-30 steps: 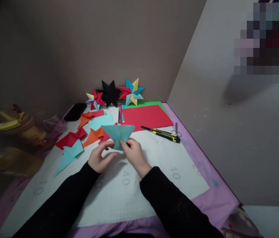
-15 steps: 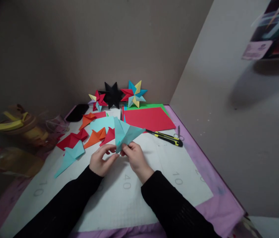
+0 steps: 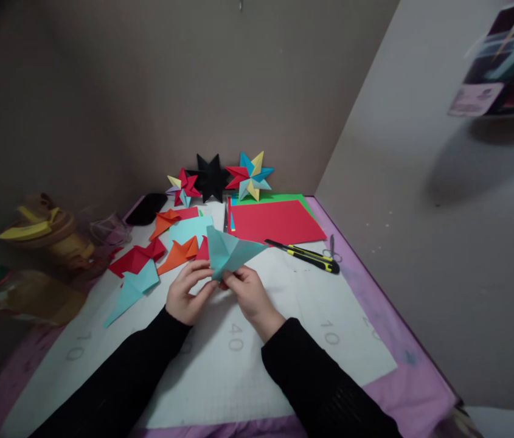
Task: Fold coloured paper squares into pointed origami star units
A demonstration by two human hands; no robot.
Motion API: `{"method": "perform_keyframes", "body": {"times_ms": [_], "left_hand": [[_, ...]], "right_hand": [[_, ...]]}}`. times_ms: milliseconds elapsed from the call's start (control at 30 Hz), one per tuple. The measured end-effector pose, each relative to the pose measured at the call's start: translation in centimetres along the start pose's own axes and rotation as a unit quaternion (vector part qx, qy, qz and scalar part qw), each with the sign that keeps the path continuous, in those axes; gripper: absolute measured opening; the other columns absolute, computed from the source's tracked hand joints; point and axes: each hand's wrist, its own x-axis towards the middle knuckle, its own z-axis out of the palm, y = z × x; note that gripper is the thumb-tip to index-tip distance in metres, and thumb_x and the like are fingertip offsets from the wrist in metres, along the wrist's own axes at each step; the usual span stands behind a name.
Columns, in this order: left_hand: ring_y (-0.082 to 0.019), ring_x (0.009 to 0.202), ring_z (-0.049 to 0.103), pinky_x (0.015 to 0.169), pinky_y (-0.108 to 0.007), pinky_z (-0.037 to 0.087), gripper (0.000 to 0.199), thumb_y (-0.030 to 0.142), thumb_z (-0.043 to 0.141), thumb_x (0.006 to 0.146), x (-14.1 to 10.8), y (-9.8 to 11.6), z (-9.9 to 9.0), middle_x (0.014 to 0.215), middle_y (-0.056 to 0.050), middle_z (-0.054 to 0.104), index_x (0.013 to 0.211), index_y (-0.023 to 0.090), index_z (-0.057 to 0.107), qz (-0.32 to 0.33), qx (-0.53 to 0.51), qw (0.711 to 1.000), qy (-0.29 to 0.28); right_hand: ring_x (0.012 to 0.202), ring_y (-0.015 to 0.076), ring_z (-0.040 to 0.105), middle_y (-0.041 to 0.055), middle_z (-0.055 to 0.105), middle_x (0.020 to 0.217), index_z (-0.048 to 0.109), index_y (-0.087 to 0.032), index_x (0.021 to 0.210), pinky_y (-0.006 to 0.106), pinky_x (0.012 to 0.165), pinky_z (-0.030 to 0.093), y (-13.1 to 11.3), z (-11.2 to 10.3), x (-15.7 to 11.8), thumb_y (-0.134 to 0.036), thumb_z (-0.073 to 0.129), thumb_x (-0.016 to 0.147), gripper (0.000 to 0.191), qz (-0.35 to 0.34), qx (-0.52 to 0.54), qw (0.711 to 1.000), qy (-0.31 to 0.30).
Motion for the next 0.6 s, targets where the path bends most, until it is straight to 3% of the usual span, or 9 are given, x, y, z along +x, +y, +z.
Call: {"method": "perform_keyframes", "body": {"times_ms": [100, 233, 333, 533, 600], "left_hand": [[-0.017, 0.076, 0.063, 0.072, -0.031, 0.052, 0.008, 0.023, 0.062, 0.075, -0.02, -0.23, 0.17, 0.079, -0.004, 0.067, 0.081, 0.018, 0.065, -0.117, -0.072, 0.990, 0.008], [-0.013, 0.060, 0.060, 0.058, -0.024, 0.049, 0.021, 0.027, 0.071, 0.065, 0.01, -0.21, 0.57, 0.065, 0.001, 0.063, 0.074, 0.018, 0.055, -0.253, -0.156, 0.953, 0.053], [-0.011, 0.056, 0.059, 0.057, -0.022, 0.047, 0.027, 0.025, 0.072, 0.061, 0.15, -0.01, 0.74, 0.060, 0.003, 0.062, 0.078, 0.017, 0.053, -0.287, -0.211, 0.933, 0.050], [-0.010, 0.050, 0.056, 0.052, -0.022, 0.046, 0.021, 0.031, 0.071, 0.064, 0.34, -0.33, 0.45, 0.054, 0.001, 0.062, 0.071, 0.014, 0.061, -0.329, -0.253, 0.909, -0.044], [-0.010, 0.046, 0.054, 0.049, -0.022, 0.045, 0.022, 0.034, 0.070, 0.065, 0.38, -0.49, 0.36, 0.051, 0.002, 0.060, 0.070, 0.014, 0.061, -0.336, -0.260, 0.904, -0.052]], "right_hand": [[0.059, 0.0127, 0.051, 0.0006, 0.057, 0.060, 0.063, -0.015, 0.072, 0.027, 0.061, 0.041, -0.08, 0.00, -0.08, -0.036, 0.063, 0.074, 0.021, -0.001, -0.023, 1.000, -0.008], [0.056, 0.0115, 0.050, -0.0002, 0.057, 0.058, 0.061, -0.016, 0.071, 0.025, 0.057, 0.040, -0.05, 0.10, -0.18, -0.037, 0.064, 0.073, 0.022, 0.003, -0.036, 0.999, 0.005], [0.052, 0.0103, 0.047, -0.0019, 0.054, 0.056, 0.060, -0.016, 0.072, 0.023, 0.052, 0.037, -0.21, 0.26, -0.27, -0.038, 0.067, 0.071, 0.023, 0.013, -0.042, 0.999, 0.009], [0.046, 0.0081, 0.041, -0.0034, 0.051, 0.052, 0.059, -0.015, 0.066, 0.022, 0.046, 0.032, -0.66, 0.32, -0.33, -0.036, 0.068, 0.068, 0.023, 0.043, -0.013, 0.999, 0.004], [0.045, 0.0076, 0.040, -0.0035, 0.051, 0.051, 0.059, -0.015, 0.065, 0.021, 0.045, 0.030, -0.70, 0.28, -0.33, -0.035, 0.069, 0.068, 0.023, 0.054, -0.008, 0.998, -0.001]]}}
